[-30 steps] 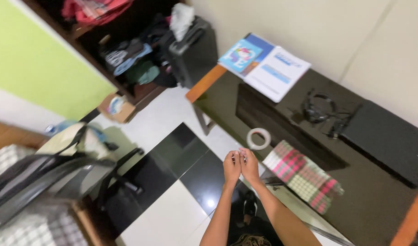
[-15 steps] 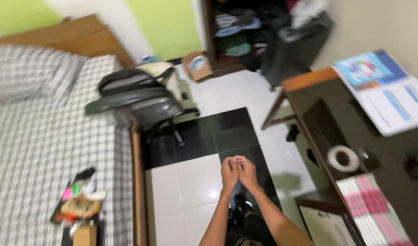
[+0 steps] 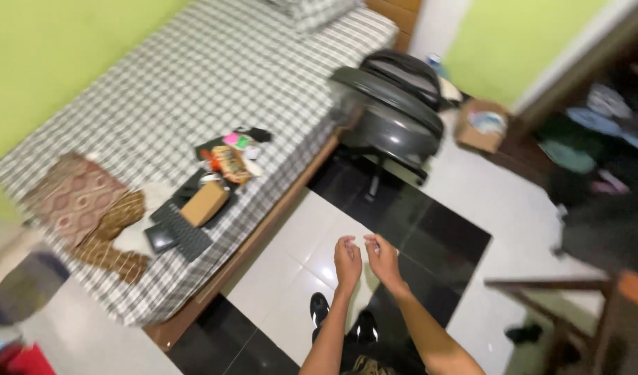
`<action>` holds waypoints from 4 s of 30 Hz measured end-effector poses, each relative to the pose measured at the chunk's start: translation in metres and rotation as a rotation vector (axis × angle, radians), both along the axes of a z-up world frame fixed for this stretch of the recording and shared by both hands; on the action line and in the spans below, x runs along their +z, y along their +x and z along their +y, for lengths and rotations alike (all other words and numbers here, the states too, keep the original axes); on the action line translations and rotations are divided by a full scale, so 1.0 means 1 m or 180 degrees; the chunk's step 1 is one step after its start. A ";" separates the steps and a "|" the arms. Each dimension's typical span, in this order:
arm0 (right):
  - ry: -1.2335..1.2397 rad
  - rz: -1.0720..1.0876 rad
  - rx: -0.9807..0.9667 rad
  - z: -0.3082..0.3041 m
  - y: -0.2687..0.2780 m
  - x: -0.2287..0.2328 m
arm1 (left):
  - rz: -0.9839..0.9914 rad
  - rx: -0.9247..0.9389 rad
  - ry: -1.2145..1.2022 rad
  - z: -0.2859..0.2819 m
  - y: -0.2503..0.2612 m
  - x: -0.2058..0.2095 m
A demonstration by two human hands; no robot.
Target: The person tidies a desk by moving a folder, laptop, and headphones onto a nearby bed, then cleans the desk surface using a cloth.
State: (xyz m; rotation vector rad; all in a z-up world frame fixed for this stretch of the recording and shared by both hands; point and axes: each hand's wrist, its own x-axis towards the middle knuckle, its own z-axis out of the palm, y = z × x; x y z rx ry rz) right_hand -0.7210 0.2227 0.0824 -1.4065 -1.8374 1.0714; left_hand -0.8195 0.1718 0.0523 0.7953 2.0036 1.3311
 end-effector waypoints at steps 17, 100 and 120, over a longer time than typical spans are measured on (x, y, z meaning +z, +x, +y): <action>-0.0618 0.0071 0.1202 0.012 -0.256 -0.010 | 0.0616 0.1042 0.0186 -0.021 -0.224 -0.014; 0.0042 -0.2148 0.1187 0.356 -0.618 -0.304 | 0.0769 0.1582 -0.1160 0.298 -0.568 -0.246; -0.0236 -0.0861 0.1541 0.328 -0.644 -0.215 | 0.0109 0.1409 -0.0073 0.286 -0.577 -0.164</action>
